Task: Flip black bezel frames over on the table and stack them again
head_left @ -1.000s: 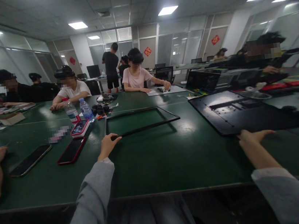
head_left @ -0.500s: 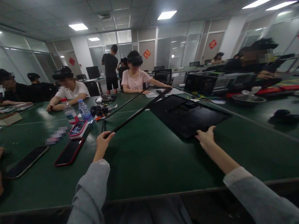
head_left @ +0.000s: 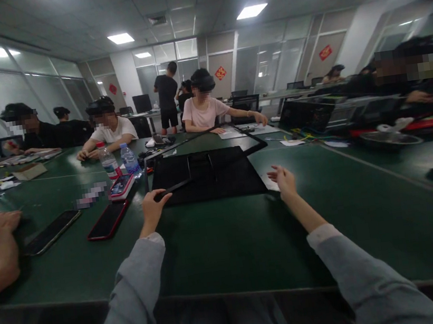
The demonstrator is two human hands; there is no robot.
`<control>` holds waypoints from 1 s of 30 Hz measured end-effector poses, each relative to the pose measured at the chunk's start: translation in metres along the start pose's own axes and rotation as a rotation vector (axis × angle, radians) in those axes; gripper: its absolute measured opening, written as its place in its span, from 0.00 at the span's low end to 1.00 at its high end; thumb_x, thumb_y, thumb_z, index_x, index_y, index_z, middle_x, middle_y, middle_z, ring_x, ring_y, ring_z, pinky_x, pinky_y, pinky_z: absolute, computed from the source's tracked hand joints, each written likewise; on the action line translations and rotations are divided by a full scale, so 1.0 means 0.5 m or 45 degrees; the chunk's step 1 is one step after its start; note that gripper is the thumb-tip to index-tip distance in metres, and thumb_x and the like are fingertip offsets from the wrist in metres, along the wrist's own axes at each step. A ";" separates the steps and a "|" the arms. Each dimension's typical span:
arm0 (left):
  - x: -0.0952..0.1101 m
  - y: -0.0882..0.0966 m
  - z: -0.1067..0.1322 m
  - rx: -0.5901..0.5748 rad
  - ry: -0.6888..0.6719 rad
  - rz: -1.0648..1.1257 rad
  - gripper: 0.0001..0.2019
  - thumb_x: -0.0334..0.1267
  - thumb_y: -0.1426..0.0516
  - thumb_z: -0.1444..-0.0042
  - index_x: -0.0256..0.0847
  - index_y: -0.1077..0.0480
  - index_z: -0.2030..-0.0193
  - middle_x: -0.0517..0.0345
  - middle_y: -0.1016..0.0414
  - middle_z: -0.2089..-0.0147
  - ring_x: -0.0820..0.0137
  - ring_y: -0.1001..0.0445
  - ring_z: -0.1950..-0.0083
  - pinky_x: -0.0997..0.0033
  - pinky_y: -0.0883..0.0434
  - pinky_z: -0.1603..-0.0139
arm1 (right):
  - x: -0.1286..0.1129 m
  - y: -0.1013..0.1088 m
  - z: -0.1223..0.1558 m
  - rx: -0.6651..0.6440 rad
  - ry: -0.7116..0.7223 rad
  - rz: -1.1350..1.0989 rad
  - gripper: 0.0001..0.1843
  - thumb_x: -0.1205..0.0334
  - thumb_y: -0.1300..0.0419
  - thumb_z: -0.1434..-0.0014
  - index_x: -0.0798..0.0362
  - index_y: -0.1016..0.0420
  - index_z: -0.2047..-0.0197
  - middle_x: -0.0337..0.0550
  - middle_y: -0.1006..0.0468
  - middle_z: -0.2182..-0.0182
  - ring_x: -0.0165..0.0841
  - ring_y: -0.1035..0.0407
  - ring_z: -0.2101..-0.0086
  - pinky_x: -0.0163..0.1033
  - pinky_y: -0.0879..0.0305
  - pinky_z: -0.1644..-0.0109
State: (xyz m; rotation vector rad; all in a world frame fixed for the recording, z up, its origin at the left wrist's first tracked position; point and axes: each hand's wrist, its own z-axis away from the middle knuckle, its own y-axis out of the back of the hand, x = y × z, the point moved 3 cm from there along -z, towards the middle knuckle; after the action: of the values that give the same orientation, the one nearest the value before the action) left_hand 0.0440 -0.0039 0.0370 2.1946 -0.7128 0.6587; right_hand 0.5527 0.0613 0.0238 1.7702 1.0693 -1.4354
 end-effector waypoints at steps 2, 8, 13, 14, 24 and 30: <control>0.016 -0.002 0.004 -0.054 -0.126 -0.067 0.15 0.51 0.34 0.46 0.44 0.21 0.58 0.51 0.19 0.57 0.59 0.24 0.54 0.57 0.30 0.47 | -0.002 -0.002 -0.012 -0.161 -0.095 -0.173 0.28 0.35 0.53 0.35 0.50 0.27 0.56 0.46 0.21 0.69 0.36 0.24 0.65 0.40 0.28 0.60; 0.019 -0.011 0.005 -0.213 -0.276 -0.154 0.15 0.52 0.35 0.45 0.45 0.22 0.57 0.53 0.19 0.57 0.60 0.24 0.54 0.58 0.30 0.48 | 0.033 0.000 -0.035 -0.353 -0.207 0.069 0.18 0.44 0.36 0.45 0.51 0.29 0.64 0.39 0.28 0.75 0.31 0.33 0.75 0.34 0.38 0.73; -0.020 -0.016 0.001 -0.303 -0.193 -0.197 0.16 0.53 0.37 0.44 0.46 0.22 0.56 0.53 0.19 0.54 0.59 0.24 0.53 0.59 0.30 0.48 | 0.040 -0.022 -0.034 -0.332 0.134 0.579 0.14 0.51 0.45 0.40 0.51 0.31 0.71 0.41 0.29 0.74 0.33 0.35 0.72 0.37 0.38 0.67; -0.025 -0.016 0.001 -0.309 -0.170 -0.210 0.16 0.53 0.36 0.44 0.46 0.22 0.56 0.53 0.19 0.54 0.59 0.24 0.52 0.59 0.30 0.47 | 0.034 -0.025 -0.032 -0.333 0.193 0.652 0.13 0.53 0.46 0.40 0.51 0.32 0.72 0.43 0.28 0.73 0.34 0.34 0.70 0.38 0.37 0.65; -0.045 -0.025 -0.012 -0.333 -0.127 -0.190 0.17 0.55 0.37 0.45 0.47 0.22 0.55 0.51 0.19 0.51 0.55 0.25 0.47 0.56 0.32 0.42 | 0.020 -0.022 -0.008 -0.463 0.321 1.036 0.14 0.61 0.48 0.37 0.54 0.22 0.64 0.51 0.21 0.66 0.41 0.28 0.60 0.41 0.36 0.51; -0.051 -0.033 -0.007 -0.408 -0.128 -0.252 0.14 0.52 0.34 0.47 0.49 0.21 0.57 0.51 0.19 0.51 0.53 0.26 0.44 0.51 0.36 0.37 | 0.024 -0.024 -0.004 -0.379 0.372 1.020 0.16 0.58 0.45 0.38 0.56 0.20 0.55 0.54 0.20 0.63 0.43 0.28 0.57 0.44 0.35 0.47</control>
State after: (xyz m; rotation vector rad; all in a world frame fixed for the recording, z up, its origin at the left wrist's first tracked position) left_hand 0.0357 0.0159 0.0150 1.9774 -0.5959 0.3110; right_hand 0.5439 0.0713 0.0130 1.8924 0.5409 -0.5189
